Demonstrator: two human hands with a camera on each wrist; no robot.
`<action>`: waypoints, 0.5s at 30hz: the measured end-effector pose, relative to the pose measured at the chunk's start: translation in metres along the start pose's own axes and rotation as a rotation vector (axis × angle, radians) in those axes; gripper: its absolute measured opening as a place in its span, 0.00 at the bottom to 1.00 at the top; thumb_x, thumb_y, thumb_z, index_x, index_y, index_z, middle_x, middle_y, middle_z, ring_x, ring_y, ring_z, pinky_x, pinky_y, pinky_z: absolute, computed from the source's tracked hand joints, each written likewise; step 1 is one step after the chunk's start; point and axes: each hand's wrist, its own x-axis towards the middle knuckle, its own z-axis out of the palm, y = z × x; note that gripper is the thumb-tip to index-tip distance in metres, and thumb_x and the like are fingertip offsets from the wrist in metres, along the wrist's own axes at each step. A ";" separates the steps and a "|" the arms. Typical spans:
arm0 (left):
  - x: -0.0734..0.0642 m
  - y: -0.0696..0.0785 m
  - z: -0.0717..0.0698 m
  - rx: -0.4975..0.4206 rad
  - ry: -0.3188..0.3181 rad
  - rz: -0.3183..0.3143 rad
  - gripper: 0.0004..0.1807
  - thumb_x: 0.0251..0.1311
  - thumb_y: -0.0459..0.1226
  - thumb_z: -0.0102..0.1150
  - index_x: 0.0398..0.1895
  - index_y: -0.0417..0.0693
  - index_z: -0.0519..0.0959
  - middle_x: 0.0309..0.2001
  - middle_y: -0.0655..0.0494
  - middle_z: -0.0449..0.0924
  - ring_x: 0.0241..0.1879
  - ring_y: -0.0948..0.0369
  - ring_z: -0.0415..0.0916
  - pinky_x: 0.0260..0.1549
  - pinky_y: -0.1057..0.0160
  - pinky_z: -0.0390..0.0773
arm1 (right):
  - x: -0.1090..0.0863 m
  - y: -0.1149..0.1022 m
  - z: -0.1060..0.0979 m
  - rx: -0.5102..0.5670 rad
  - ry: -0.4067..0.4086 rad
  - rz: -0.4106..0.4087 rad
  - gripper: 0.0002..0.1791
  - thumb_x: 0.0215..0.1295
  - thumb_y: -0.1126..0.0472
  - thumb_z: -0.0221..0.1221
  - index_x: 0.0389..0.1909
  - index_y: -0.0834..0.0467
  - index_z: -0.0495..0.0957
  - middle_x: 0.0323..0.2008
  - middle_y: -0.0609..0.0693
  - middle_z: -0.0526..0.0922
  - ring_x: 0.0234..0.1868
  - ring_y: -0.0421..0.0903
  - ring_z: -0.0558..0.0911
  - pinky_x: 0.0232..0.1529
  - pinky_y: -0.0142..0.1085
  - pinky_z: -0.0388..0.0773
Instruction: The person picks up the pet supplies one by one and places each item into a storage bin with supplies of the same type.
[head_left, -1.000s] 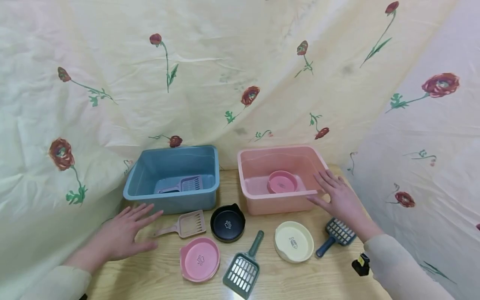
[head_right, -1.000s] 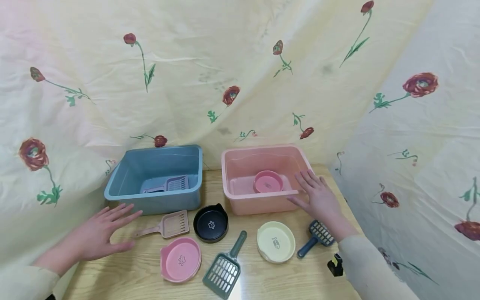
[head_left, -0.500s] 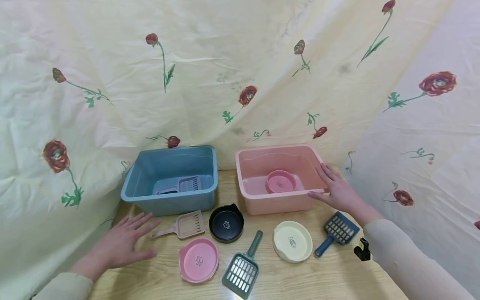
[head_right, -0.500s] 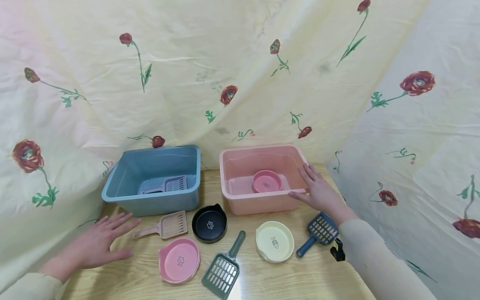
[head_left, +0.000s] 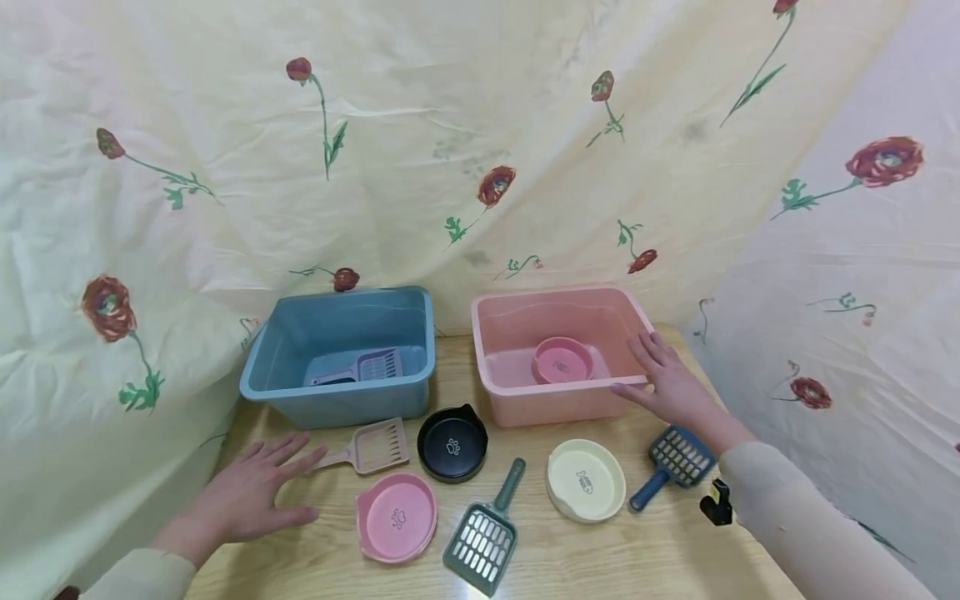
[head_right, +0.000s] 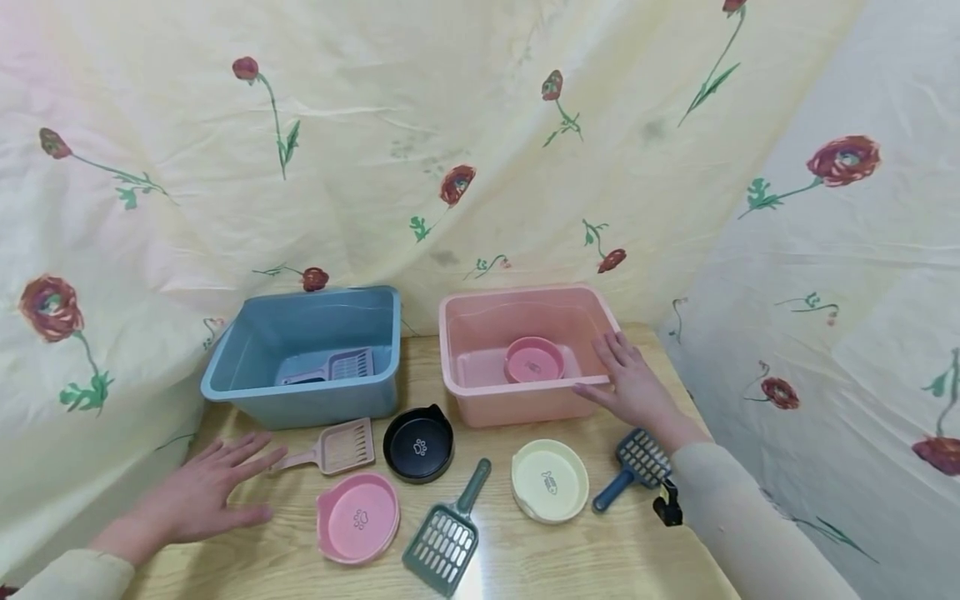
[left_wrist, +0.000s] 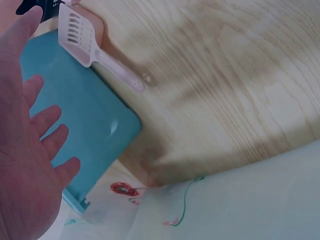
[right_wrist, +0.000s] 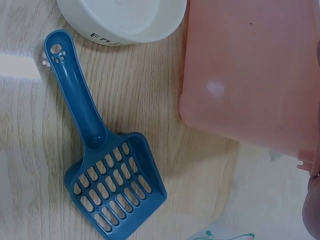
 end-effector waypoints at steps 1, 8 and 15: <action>0.000 0.000 0.001 -0.004 -0.006 -0.002 0.47 0.61 0.74 0.61 0.76 0.57 0.77 0.74 0.40 0.73 0.73 0.38 0.71 0.68 0.28 0.67 | 0.000 0.000 0.001 -0.006 0.001 -0.011 0.58 0.69 0.32 0.65 0.85 0.64 0.52 0.84 0.71 0.47 0.85 0.70 0.42 0.79 0.71 0.47; -0.002 0.002 0.005 -0.016 -0.030 -0.013 0.47 0.60 0.75 0.60 0.76 0.59 0.76 0.75 0.41 0.73 0.73 0.38 0.70 0.69 0.28 0.67 | 0.001 -0.002 0.005 -0.066 0.030 -0.091 0.50 0.73 0.34 0.62 0.83 0.60 0.59 0.82 0.71 0.53 0.85 0.69 0.46 0.82 0.66 0.39; 0.000 0.005 0.010 -0.023 -0.043 -0.016 0.48 0.61 0.75 0.59 0.77 0.59 0.75 0.74 0.40 0.74 0.73 0.38 0.70 0.69 0.28 0.68 | -0.001 -0.002 0.007 -0.045 0.057 -0.077 0.51 0.72 0.34 0.63 0.84 0.59 0.59 0.82 0.71 0.54 0.85 0.69 0.46 0.84 0.60 0.35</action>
